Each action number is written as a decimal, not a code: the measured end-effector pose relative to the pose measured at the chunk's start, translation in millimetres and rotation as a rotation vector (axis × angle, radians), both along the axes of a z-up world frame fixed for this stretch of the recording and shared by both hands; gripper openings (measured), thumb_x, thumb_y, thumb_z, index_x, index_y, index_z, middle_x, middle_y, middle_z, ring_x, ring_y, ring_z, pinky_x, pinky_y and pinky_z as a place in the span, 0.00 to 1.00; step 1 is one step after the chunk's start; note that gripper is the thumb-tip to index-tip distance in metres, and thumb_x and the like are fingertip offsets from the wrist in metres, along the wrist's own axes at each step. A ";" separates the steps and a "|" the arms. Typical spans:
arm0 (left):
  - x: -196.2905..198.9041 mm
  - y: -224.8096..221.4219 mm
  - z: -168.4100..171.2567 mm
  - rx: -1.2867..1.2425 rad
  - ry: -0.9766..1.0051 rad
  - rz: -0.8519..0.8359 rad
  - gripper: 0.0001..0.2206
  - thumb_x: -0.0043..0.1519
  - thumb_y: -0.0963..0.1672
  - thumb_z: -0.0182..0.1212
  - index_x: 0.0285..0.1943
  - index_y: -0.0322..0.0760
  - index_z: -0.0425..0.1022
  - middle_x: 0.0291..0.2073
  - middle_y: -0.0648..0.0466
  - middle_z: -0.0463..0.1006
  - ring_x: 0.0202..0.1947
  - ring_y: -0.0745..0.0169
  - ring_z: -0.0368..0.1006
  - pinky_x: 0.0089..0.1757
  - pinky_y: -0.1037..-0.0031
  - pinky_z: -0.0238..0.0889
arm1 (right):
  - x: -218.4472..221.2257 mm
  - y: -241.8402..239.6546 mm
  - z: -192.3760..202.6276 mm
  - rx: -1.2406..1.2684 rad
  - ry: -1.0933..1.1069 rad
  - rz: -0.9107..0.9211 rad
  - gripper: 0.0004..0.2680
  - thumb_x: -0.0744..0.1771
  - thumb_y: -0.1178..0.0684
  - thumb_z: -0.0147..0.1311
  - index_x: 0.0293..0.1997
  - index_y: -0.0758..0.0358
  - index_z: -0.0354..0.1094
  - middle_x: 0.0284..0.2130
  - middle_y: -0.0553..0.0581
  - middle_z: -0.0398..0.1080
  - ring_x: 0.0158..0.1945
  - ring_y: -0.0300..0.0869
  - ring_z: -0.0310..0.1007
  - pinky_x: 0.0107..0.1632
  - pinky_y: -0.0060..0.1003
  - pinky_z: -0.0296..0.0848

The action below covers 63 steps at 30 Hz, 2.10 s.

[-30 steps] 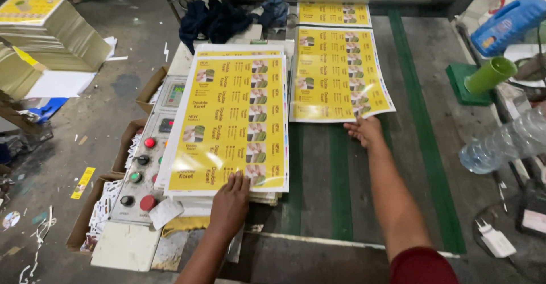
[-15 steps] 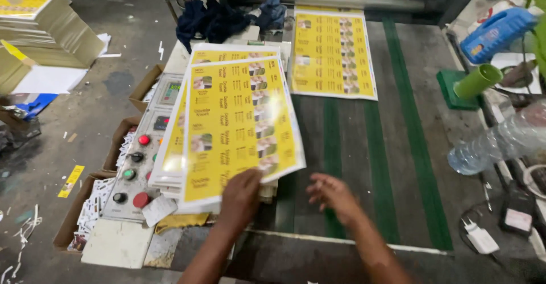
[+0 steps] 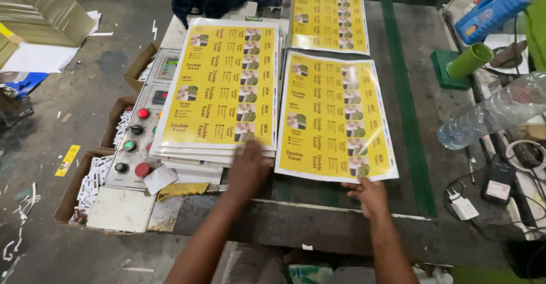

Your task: Collecting printed yellow labels from a machine output and stacking them neatly onto a pile.

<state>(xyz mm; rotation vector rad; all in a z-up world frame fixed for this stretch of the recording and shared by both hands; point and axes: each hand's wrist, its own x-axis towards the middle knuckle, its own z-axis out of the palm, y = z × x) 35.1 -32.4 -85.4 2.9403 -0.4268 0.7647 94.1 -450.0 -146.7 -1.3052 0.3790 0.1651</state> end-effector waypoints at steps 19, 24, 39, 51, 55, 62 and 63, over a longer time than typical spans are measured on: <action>-43.9 36.2 61.1 -0.047 0.479 0.402 0.47 0.60 0.63 0.58 0.81 0.35 0.47 0.79 0.39 0.46 0.79 0.38 0.37 0.70 0.43 0.25 | 136.2 39.5 22.8 -0.042 0.063 0.188 0.18 0.72 0.47 0.50 0.70 0.56 0.54 0.48 0.73 0.74 0.41 0.59 0.82 0.28 0.44 0.81; -68.4 22.8 60.2 0.162 0.188 0.240 0.21 0.64 0.44 0.54 0.67 0.34 0.71 0.61 0.36 0.75 0.61 0.36 0.72 0.56 0.53 0.63 | 14.8 50.1 58.8 0.024 0.039 0.330 0.20 0.70 0.52 0.51 0.72 0.58 0.57 0.50 0.75 0.75 0.42 0.57 0.82 0.28 0.40 0.79; -129.8 -108.9 96.9 -0.118 0.155 -0.237 0.26 0.63 0.55 0.58 0.64 0.40 0.72 0.61 0.42 0.75 0.66 0.41 0.68 0.62 0.50 0.55 | -152.5 104.2 94.1 0.013 0.012 0.329 0.20 0.69 0.54 0.56 0.68 0.70 0.58 0.48 0.72 0.72 0.40 0.58 0.79 0.27 0.44 0.83; -71.4 -0.2 88.8 -0.199 0.229 0.186 0.34 0.65 0.55 0.60 0.72 0.26 0.65 0.67 0.31 0.67 0.70 0.31 0.61 0.64 0.42 0.52 | -139.9 -49.0 48.0 0.027 -0.118 -0.147 0.11 0.71 0.59 0.45 0.62 0.63 0.59 0.39 0.63 0.74 0.37 0.57 0.81 0.30 0.40 0.83; -68.8 10.3 67.4 -0.113 0.436 0.279 0.39 0.67 0.59 0.52 0.77 0.27 0.57 0.75 0.35 0.57 0.77 0.36 0.49 0.68 0.46 0.45 | -138.4 -59.2 37.5 -0.002 -0.112 -0.164 0.10 0.71 0.59 0.45 0.60 0.64 0.58 0.38 0.61 0.71 0.37 0.57 0.81 0.30 0.41 0.83; -52.3 1.2 62.3 -0.091 0.294 0.303 0.37 0.65 0.59 0.56 0.75 0.32 0.61 0.72 0.35 0.60 0.75 0.36 0.50 0.68 0.44 0.38 | -118.7 -38.9 30.3 0.036 -0.039 -0.141 0.10 0.70 0.60 0.46 0.58 0.66 0.58 0.37 0.60 0.71 0.38 0.56 0.82 0.31 0.40 0.82; -54.2 -2.8 72.9 -0.105 0.309 0.299 0.42 0.63 0.60 0.58 0.78 0.30 0.55 0.76 0.33 0.54 0.78 0.34 0.44 0.69 0.43 0.36 | -115.3 -35.3 29.4 0.035 -0.024 -0.129 0.10 0.70 0.60 0.46 0.58 0.66 0.58 0.37 0.60 0.71 0.38 0.57 0.82 0.31 0.40 0.82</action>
